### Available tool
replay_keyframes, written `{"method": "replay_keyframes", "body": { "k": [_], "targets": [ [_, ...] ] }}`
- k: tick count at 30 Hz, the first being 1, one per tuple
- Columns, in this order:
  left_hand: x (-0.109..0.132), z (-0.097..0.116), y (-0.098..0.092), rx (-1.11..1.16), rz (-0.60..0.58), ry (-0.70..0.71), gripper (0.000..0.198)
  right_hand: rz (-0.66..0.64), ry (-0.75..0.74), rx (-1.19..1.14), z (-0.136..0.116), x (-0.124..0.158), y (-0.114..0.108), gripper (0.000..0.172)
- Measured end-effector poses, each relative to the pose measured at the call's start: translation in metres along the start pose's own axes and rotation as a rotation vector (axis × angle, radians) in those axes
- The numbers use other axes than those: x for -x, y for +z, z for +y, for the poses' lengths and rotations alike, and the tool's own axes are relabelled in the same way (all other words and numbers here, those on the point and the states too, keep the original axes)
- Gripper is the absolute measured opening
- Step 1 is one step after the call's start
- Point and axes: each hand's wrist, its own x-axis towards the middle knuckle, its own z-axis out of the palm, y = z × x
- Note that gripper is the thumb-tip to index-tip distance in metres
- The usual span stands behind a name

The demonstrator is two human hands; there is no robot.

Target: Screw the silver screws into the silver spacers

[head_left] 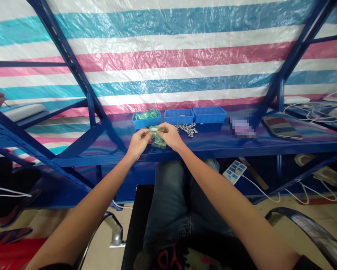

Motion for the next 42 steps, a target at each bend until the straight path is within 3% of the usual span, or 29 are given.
{"method": "replay_keyframes", "body": {
  "k": [5, 15, 28, 37, 42],
  "targets": [
    [-0.002, -0.003, -0.002, -0.047, 0.016, 0.025, 0.021, -0.047, -0.004, 0.080, 0.001, -0.002, 0.004, 0.008],
    [-0.005, -0.008, -0.007, -0.064, -0.061, 0.049, 0.024, -0.061, 0.024, 0.199, 0.002, -0.004, 0.006, 0.011],
    [0.001, 0.002, -0.003, -0.295, 0.059, 0.020, 0.021, -0.126, 0.057, 0.280, -0.005, 0.000, 0.006, 0.013],
    [0.002, -0.001, -0.006, -0.168, -0.097, -0.028, 0.023, -0.122, 0.103, 0.268, -0.015, 0.010, 0.006, 0.006],
    [0.006, 0.001, -0.013, -0.058, -0.138, -0.089, 0.022, -0.182, 0.115, 0.273, -0.020, 0.011, 0.007, 0.013]
  ]
}}
